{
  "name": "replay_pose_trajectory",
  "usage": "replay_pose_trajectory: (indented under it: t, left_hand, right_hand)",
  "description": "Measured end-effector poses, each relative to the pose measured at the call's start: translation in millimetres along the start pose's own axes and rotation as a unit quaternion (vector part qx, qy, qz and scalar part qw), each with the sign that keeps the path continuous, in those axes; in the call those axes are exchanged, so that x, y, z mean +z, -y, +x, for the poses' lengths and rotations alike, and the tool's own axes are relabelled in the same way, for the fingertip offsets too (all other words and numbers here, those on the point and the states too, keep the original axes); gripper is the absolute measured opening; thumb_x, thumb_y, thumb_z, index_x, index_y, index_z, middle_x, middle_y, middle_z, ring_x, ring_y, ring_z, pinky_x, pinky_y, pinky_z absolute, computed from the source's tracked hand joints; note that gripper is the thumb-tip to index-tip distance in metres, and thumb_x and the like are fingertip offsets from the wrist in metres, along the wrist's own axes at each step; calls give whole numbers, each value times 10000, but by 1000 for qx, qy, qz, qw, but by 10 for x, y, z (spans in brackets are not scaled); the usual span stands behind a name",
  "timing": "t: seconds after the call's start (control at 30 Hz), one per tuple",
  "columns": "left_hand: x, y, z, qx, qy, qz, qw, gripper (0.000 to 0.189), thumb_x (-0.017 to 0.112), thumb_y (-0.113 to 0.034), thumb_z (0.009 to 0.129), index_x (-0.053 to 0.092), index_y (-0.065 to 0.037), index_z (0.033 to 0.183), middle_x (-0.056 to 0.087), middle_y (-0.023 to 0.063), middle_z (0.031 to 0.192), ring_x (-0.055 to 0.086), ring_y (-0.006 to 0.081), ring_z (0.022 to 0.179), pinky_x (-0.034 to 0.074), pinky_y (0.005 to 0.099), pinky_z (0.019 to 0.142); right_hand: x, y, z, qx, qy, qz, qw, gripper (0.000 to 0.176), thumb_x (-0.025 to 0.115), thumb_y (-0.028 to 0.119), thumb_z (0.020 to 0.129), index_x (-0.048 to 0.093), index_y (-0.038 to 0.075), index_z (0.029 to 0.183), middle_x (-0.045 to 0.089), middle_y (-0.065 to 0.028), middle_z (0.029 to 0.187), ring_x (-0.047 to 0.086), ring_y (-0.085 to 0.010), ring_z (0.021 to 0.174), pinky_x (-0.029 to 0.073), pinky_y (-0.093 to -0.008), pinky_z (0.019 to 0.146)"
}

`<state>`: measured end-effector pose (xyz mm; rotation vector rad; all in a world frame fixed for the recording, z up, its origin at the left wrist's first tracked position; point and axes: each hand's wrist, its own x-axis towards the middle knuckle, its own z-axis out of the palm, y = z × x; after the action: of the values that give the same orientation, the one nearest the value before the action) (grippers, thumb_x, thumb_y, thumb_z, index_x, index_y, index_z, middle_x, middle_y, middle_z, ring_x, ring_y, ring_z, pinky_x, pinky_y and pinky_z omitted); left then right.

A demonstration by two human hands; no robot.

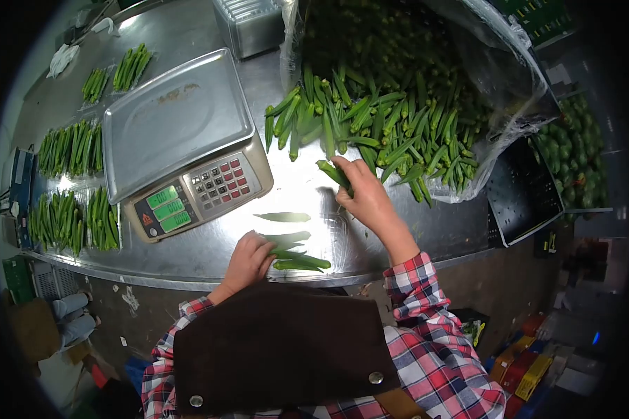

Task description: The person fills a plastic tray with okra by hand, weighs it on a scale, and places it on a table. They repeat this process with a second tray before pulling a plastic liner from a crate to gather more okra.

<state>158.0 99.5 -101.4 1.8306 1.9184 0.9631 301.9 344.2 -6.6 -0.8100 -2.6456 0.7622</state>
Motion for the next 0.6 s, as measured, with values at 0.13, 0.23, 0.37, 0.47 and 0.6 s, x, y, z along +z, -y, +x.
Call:
replay_pose_trajectory:
  t: [0.13, 0.23, 0.37, 0.47, 0.6]
  left_hand:
    - [-53, -56, 99, 37, -31, 16, 999, 382, 673, -118, 688, 535, -27, 1032, 493, 145, 1051, 473, 335, 1010, 390, 425, 886]
    - [-159, -149, 106, 36, -99, 43, 994, 479, 692, -167, 685, 503, -28, 1103, 461, 167, 1147, 450, 353, 1068, 368, 451, 920]
    - [-134, -129, 157, 10, -73, 23, 997, 681, 704, -319, 684, 411, -37, 1231, 401, 177, 1243, 401, 361, 1145, 315, 483, 967]
    - [-13, -122, 223, 22, 17, 82, 996, 706, 658, -440, 706, 419, -52, 1246, 410, 167, 1243, 392, 350, 1161, 279, 502, 988]
    - [149, -78, 171, 26, 105, 126, 986, 728, 608, -547, 700, 451, -80, 1237, 440, 150, 1224, 356, 324, 1210, 223, 537, 1004]
  right_hand:
    - [-302, 111, 181, -39, 6, -3, 999, 522, 550, -6, 707, 432, 71, 1209, 498, -147, 944, 546, -284, 839, 463, -351, 715]
    - [-247, 234, 95, -65, 152, 18, 986, 513, 559, 25, 709, 436, 59, 1206, 514, -155, 940, 556, -301, 849, 467, -358, 726]
    - [180, 263, -39, -113, 293, 45, 948, 473, 609, 148, 729, 467, 24, 1163, 523, -176, 969, 539, -332, 917, 447, -388, 802]
    - [421, -48, 245, -129, 131, 51, 982, 485, 631, 142, 709, 480, -12, 1143, 526, -179, 980, 512, -330, 967, 422, -391, 846]
    - [434, -284, 875, -163, 34, -215, 962, 746, 696, 111, 657, 338, 122, 1311, 353, -128, 1336, 346, -301, 1226, 277, -408, 1031]
